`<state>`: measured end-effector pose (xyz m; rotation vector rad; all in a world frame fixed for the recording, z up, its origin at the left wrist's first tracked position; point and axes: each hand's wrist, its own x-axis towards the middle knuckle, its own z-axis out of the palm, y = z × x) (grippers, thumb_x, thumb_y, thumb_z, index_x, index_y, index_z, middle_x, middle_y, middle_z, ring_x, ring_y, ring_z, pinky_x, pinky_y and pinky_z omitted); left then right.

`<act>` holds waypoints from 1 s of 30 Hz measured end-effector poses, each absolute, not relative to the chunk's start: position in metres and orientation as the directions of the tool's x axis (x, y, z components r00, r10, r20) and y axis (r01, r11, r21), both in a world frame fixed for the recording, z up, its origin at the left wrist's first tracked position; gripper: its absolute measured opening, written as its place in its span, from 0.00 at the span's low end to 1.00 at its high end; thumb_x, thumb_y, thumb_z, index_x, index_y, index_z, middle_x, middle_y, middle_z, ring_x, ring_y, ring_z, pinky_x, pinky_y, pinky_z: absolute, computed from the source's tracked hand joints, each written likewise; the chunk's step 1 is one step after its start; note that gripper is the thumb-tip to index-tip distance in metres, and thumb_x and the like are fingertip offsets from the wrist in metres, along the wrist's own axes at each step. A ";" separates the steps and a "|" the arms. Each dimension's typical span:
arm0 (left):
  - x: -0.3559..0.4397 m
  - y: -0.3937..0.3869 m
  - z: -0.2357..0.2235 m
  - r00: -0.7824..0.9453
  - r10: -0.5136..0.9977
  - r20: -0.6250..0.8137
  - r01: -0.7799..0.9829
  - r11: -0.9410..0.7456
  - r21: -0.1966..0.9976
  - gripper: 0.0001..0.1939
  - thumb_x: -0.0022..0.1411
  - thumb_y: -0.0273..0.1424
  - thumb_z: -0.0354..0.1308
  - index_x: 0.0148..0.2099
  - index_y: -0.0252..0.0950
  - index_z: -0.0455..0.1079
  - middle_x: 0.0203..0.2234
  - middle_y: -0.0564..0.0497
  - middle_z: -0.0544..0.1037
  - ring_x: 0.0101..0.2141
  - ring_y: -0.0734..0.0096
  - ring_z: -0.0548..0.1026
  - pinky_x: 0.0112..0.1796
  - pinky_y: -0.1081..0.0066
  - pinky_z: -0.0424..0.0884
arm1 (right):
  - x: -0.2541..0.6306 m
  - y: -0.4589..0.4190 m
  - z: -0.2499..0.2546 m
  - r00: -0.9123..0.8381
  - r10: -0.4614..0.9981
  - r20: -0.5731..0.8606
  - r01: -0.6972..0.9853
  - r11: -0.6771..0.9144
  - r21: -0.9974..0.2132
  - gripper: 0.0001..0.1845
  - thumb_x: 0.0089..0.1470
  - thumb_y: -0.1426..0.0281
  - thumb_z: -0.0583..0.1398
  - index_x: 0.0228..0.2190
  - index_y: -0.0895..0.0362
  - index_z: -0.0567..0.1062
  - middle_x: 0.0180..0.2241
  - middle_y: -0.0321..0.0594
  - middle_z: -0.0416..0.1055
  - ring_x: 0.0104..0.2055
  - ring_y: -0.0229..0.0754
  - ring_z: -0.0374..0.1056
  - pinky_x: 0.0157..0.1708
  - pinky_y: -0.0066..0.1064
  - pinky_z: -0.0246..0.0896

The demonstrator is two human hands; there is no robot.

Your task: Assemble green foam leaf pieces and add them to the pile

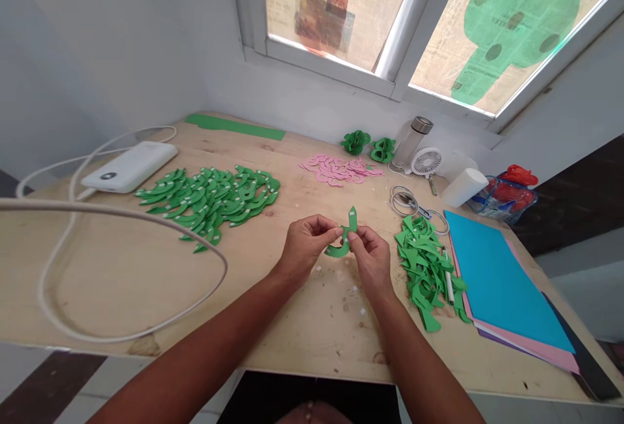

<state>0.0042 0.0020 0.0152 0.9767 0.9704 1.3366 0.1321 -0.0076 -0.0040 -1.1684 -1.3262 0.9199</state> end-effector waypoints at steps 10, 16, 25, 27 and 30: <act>0.005 0.002 0.014 -0.014 1.000 0.027 -0.266 -0.030 0.964 0.08 0.42 0.31 0.65 0.23 0.32 0.71 0.17 0.53 0.73 0.21 0.75 0.69 0.23 0.76 0.65 | 0.133 -0.007 -0.006 0.079 0.966 0.247 0.187 0.229 -0.955 0.12 0.50 0.64 0.58 0.23 0.59 0.71 0.20 0.33 0.63 0.25 0.36 0.60 0.27 0.27 0.56; 0.004 0.002 0.013 -0.007 0.999 0.033 -0.241 -0.033 0.970 0.08 0.44 0.31 0.64 0.24 0.32 0.71 0.18 0.52 0.74 0.21 0.75 0.70 0.24 0.76 0.65 | 0.133 -0.006 -0.008 0.088 0.964 0.251 0.190 0.231 -0.954 0.12 0.50 0.64 0.58 0.22 0.59 0.71 0.19 0.34 0.64 0.24 0.36 0.60 0.27 0.27 0.56; 0.003 0.000 0.014 0.028 0.999 0.023 -0.258 -0.015 0.966 0.06 0.48 0.30 0.62 0.26 0.31 0.72 0.20 0.51 0.75 0.23 0.75 0.70 0.26 0.76 0.65 | 0.135 -0.007 -0.007 0.084 0.964 0.251 0.177 0.233 -0.956 0.11 0.51 0.64 0.57 0.22 0.58 0.71 0.20 0.34 0.65 0.25 0.36 0.61 0.27 0.27 0.56; 0.003 0.000 0.014 0.030 0.999 0.019 -0.262 -0.011 0.965 0.05 0.48 0.30 0.62 0.27 0.32 0.73 0.20 0.52 0.75 0.23 0.75 0.70 0.25 0.77 0.65 | 0.135 -0.007 -0.006 0.082 0.964 0.252 0.173 0.236 -0.956 0.11 0.51 0.64 0.57 0.22 0.58 0.71 0.20 0.34 0.65 0.25 0.36 0.62 0.28 0.27 0.57; 0.003 0.000 0.015 0.031 0.999 0.023 -0.274 -0.014 0.962 0.04 0.47 0.28 0.63 0.27 0.32 0.72 0.20 0.52 0.75 0.23 0.75 0.70 0.26 0.77 0.65 | 0.134 -0.006 -0.006 0.076 0.965 0.252 0.165 0.237 -0.957 0.11 0.51 0.65 0.57 0.22 0.59 0.71 0.20 0.35 0.66 0.25 0.36 0.62 0.27 0.27 0.57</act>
